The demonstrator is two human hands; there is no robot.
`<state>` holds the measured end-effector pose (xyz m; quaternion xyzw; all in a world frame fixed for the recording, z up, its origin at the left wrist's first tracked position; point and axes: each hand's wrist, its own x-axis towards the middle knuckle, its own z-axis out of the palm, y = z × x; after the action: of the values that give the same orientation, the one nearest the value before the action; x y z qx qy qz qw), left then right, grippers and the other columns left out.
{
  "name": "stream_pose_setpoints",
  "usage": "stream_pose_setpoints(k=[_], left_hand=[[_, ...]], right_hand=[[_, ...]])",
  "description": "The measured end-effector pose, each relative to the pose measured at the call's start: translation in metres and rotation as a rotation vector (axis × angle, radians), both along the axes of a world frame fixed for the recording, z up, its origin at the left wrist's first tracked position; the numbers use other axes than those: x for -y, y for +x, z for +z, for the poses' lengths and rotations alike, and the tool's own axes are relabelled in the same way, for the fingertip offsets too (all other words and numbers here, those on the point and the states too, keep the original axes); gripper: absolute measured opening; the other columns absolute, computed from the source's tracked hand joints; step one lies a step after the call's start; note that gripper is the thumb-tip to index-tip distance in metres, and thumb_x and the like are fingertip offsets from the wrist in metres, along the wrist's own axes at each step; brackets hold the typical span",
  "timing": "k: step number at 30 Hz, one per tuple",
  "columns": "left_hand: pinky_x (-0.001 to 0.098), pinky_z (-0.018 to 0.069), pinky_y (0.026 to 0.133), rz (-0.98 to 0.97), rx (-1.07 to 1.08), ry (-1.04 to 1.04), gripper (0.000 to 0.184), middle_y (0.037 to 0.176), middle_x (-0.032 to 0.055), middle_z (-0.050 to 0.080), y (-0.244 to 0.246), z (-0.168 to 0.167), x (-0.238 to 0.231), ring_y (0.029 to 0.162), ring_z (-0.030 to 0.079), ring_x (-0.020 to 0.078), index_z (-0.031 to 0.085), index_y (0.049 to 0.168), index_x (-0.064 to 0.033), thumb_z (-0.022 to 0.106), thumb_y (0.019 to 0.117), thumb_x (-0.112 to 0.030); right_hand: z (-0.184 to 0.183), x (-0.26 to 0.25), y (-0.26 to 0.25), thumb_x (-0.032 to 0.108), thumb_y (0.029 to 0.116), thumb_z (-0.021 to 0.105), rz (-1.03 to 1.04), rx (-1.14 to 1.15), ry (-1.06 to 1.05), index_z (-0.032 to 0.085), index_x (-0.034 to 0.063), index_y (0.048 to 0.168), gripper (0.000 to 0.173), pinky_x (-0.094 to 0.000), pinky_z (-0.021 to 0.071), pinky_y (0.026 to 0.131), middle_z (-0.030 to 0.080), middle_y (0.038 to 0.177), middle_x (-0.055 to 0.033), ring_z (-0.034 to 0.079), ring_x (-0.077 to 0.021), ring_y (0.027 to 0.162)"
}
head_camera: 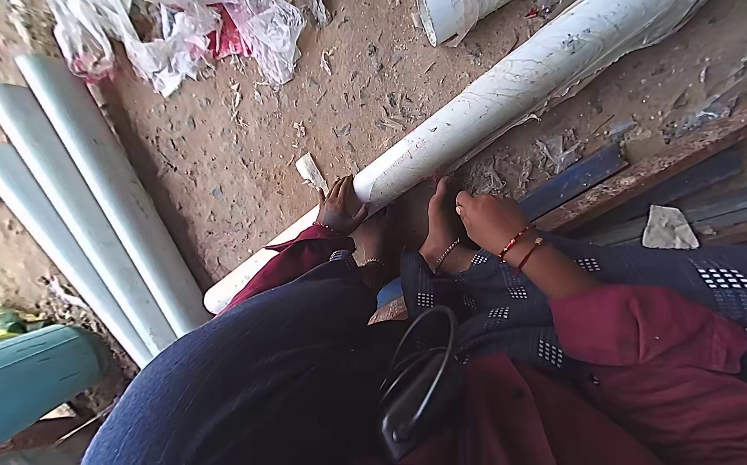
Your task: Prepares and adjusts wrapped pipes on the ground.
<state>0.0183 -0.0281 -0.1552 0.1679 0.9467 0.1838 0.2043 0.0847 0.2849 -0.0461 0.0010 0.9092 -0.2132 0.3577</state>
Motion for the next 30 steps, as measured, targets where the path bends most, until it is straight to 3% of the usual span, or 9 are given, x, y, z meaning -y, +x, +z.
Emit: stream_pose_setpoints(k=[3,9,13,15,18,20,25,30], left_hand=[[0.0780,0.0198,0.114,0.053,0.035,-0.016,0.079,0.153,0.0316,0.045,0.002,0.001,-0.007,0.145,0.041,0.0499,0.038,0.153,0.0094,0.070,0.0902,-0.027],[0.0646,0.0313,0.116,0.004,0.009,0.023,0.075,0.153,0.0352,0.044,0.002,0.006,-0.010,0.141,0.045,0.0510,0.038,0.150,0.0141,0.069,0.0864,-0.011],[0.0566,0.0416,0.114,-0.023,-0.074,0.134,0.046,0.144,0.0328,0.055,-0.003,0.003,0.001,0.133,0.056,0.0501,0.052,0.141,0.0147,0.051,0.0958,0.009],[0.0570,0.0367,0.117,-0.021,0.010,0.177,0.049,0.148,0.0338,0.050,-0.005,0.007,0.003,0.138,0.050,0.0512,0.048,0.144,0.0152,0.046,0.0968,0.005],[0.0649,0.0220,0.121,-0.031,0.061,0.146,0.067,0.155,0.0341,0.041,-0.003,0.003,0.005,0.146,0.040,0.0500,0.037,0.152,0.0134,0.054,0.0974,-0.022],[0.0699,0.0210,0.118,-0.021,0.035,0.098,0.074,0.155,0.0331,0.042,0.000,-0.001,0.002,0.145,0.040,0.0500,0.037,0.153,0.0113,0.061,0.0949,-0.030],[0.0669,0.0309,0.114,-0.021,-0.026,0.073,0.079,0.150,0.0345,0.047,0.001,-0.007,0.002,0.138,0.048,0.0518,0.040,0.151,0.0118,0.072,0.0860,-0.020],[0.0681,0.0285,0.115,-0.014,0.027,0.061,0.079,0.154,0.0331,0.043,0.000,0.000,-0.002,0.141,0.045,0.0512,0.037,0.153,0.0105,0.071,0.0859,-0.014]], right_hand=[[-0.001,0.000,0.000,0.017,0.1105,0.047,0.002,0.005,0.000,0.063,-0.0028,0.117,0.026,-0.0553,0.0534,0.077,0.070,0.097,-0.0246,0.070,-0.0426,0.094],[-0.001,0.000,-0.006,0.017,0.1119,0.042,0.044,0.070,0.019,0.061,-0.0029,0.118,0.029,-0.0552,0.0522,0.082,0.069,0.102,-0.0253,0.070,-0.0427,0.101],[0.000,0.000,-0.004,0.017,0.1114,0.044,0.034,0.052,0.012,0.062,-0.0031,0.118,0.028,-0.0560,0.0527,0.082,0.070,0.102,-0.0254,0.070,-0.0430,0.101],[0.001,0.000,-0.003,0.017,0.1111,0.045,0.018,0.034,0.009,0.063,-0.0036,0.119,0.028,-0.0566,0.0524,0.082,0.070,0.102,-0.0256,0.070,-0.0434,0.100],[0.000,0.000,-0.003,0.016,0.1109,0.045,0.013,0.028,0.005,0.063,-0.0034,0.118,0.027,-0.0564,0.0524,0.082,0.070,0.102,-0.0256,0.070,-0.0434,0.100],[0.000,0.001,-0.003,0.016,0.1110,0.045,0.018,0.034,0.006,0.063,-0.0034,0.118,0.027,-0.0564,0.0523,0.081,0.070,0.102,-0.0257,0.070,-0.0435,0.099],[-0.004,0.000,-0.001,0.018,0.1110,0.046,0.010,0.021,0.010,0.063,-0.0027,0.117,0.027,-0.0568,0.0526,0.079,0.069,0.098,-0.0252,0.070,-0.0434,0.096],[-0.003,0.000,-0.001,0.018,0.1110,0.045,0.013,0.025,0.010,0.063,-0.0026,0.116,0.027,-0.0571,0.0524,0.079,0.070,0.098,-0.0251,0.070,-0.0437,0.097]])
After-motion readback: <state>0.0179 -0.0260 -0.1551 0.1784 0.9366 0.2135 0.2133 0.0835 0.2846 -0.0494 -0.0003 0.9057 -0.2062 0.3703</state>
